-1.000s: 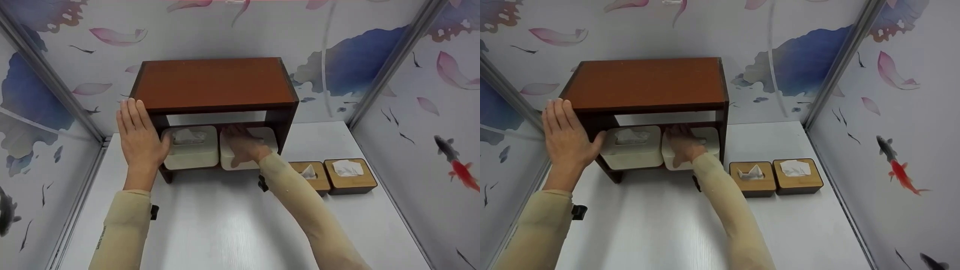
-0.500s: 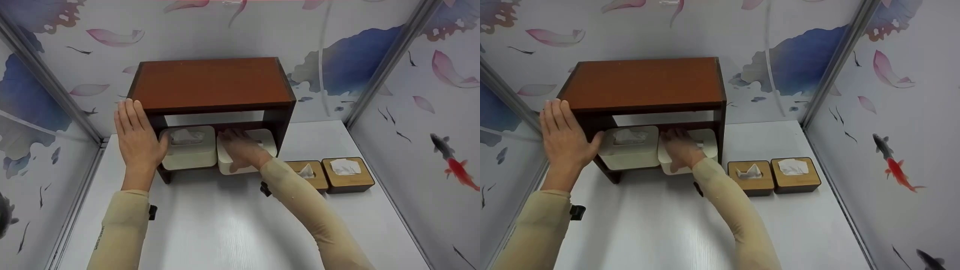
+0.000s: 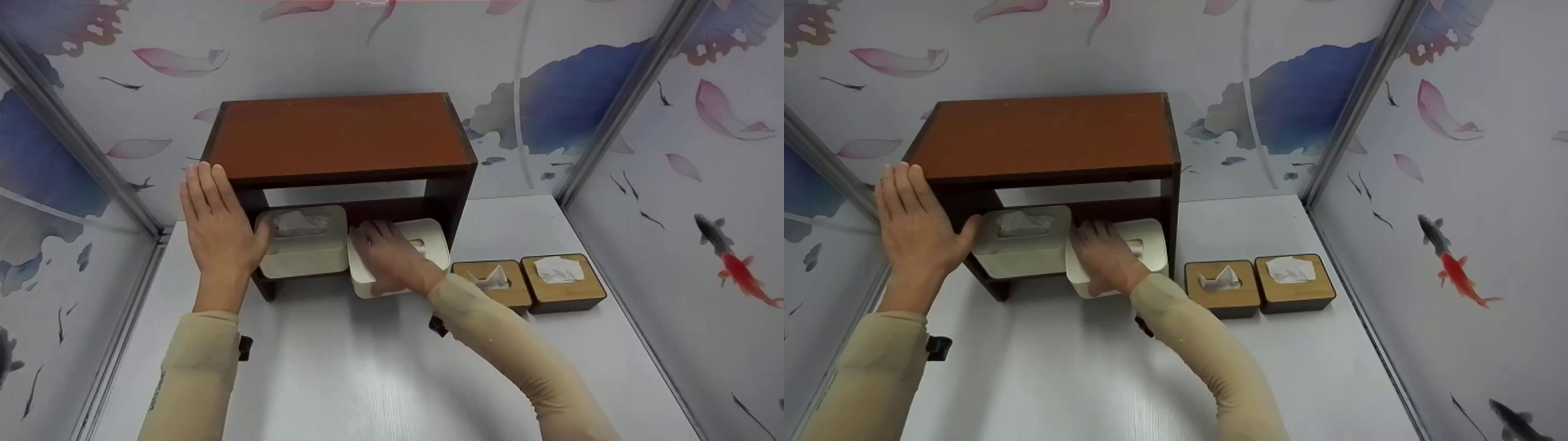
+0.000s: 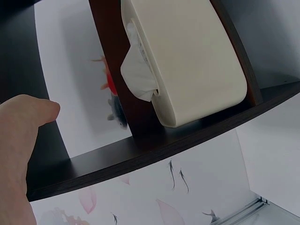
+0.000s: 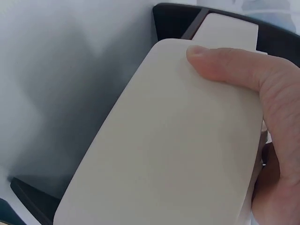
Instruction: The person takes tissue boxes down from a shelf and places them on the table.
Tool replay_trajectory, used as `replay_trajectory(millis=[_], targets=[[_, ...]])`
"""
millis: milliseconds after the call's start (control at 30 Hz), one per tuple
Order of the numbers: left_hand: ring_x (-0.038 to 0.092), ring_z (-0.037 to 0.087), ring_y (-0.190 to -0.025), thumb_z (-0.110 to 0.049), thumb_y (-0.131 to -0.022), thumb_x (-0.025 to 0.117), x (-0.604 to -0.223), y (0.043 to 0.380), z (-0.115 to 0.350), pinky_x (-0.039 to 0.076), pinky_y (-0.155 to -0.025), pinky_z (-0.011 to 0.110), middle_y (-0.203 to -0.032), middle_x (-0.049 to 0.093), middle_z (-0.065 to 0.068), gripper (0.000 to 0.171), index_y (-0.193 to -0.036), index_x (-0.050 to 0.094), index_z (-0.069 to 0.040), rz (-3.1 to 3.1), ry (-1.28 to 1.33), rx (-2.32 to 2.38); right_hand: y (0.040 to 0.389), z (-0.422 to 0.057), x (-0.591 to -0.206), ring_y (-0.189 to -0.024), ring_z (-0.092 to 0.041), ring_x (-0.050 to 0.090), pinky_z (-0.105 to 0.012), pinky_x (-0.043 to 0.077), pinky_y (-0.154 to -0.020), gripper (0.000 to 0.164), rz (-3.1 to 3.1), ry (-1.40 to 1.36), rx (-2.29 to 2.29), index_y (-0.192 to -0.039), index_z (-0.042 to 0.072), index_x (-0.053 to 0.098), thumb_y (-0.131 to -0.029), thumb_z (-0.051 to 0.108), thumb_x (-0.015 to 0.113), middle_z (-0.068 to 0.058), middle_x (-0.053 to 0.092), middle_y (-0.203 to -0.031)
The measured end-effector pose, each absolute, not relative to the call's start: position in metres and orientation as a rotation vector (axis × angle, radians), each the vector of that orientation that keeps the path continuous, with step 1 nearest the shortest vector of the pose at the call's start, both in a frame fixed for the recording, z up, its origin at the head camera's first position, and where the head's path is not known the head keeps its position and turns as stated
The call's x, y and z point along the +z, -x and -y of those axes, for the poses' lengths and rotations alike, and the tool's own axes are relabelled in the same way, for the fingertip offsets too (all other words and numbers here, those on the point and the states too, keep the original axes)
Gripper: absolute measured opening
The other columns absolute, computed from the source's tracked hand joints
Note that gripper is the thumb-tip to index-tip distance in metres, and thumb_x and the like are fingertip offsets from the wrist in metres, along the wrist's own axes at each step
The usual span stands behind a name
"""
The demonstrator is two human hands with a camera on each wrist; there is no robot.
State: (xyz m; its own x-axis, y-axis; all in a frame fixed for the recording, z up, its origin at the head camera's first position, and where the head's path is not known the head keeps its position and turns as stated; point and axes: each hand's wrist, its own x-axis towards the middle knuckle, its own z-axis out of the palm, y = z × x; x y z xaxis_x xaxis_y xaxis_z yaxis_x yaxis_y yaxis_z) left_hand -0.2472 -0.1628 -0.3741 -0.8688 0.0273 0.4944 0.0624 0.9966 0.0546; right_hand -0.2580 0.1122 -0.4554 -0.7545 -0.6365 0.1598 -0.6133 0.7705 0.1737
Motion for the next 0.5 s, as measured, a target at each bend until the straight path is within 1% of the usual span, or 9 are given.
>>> replay_trajectory(millis=[100, 233, 367, 500], targets=[[-0.003, 0.039, -0.151, -0.05, -0.091, 0.059, -0.374, 0.248, 0.163, 0.002, -0.124, 0.05, -0.16, -0.002, 0.024, 0.104, -0.153, -0.006, 0.001, 2.62, 0.068, -0.092, 0.251, -0.112, -0.456, -0.124, -0.034, 0.049, -0.048, 0.04, -0.109, 0.113, 2.721, -0.972, -0.197, -0.146, 0.002, 0.037, -0.059, 0.061, 0.078, -0.016, 0.05, -0.134], [-0.004, 0.039, -0.151, -0.049, -0.091, 0.059, -0.375, 0.248, 0.163, 0.002, -0.124, 0.05, -0.16, -0.003, 0.024, 0.105, -0.153, -0.008, 0.001, 2.627, 0.072, -0.082, 0.241, -0.111, -0.458, -0.127, -0.034, 0.048, -0.048, 0.038, -0.111, 0.115, 2.743, -0.958, -0.212, -0.148, 0.002, 0.034, -0.06, 0.063, 0.076, -0.018, 0.049, -0.136], [-0.006, 0.038, -0.151, -0.049, -0.091, 0.059, -0.374, 0.248, 0.164, 0.002, -0.124, 0.05, -0.16, -0.004, 0.024, 0.105, -0.153, -0.009, 0.001, 2.642, 0.068, -0.078, 0.231, -0.112, -0.462, -0.126, -0.035, 0.048, -0.048, 0.038, -0.112, 0.117, 2.72, -0.965, -0.182, -0.148, 0.003, 0.034, -0.058, 0.063, 0.077, -0.019, 0.049, -0.137], [-0.006, 0.038, -0.151, -0.048, -0.091, 0.059, -0.373, 0.248, 0.164, 0.001, -0.124, 0.049, -0.16, -0.005, 0.023, 0.104, -0.153, -0.009, 0.0, 2.653, 0.068, -0.09, 0.22, -0.113, -0.467, -0.124, -0.035, 0.05, -0.048, 0.039, -0.111, 0.115, 2.695, -0.982, -0.171, -0.148, 0.004, 0.035, -0.057, 0.058, 0.079, -0.018, 0.05, -0.136]])
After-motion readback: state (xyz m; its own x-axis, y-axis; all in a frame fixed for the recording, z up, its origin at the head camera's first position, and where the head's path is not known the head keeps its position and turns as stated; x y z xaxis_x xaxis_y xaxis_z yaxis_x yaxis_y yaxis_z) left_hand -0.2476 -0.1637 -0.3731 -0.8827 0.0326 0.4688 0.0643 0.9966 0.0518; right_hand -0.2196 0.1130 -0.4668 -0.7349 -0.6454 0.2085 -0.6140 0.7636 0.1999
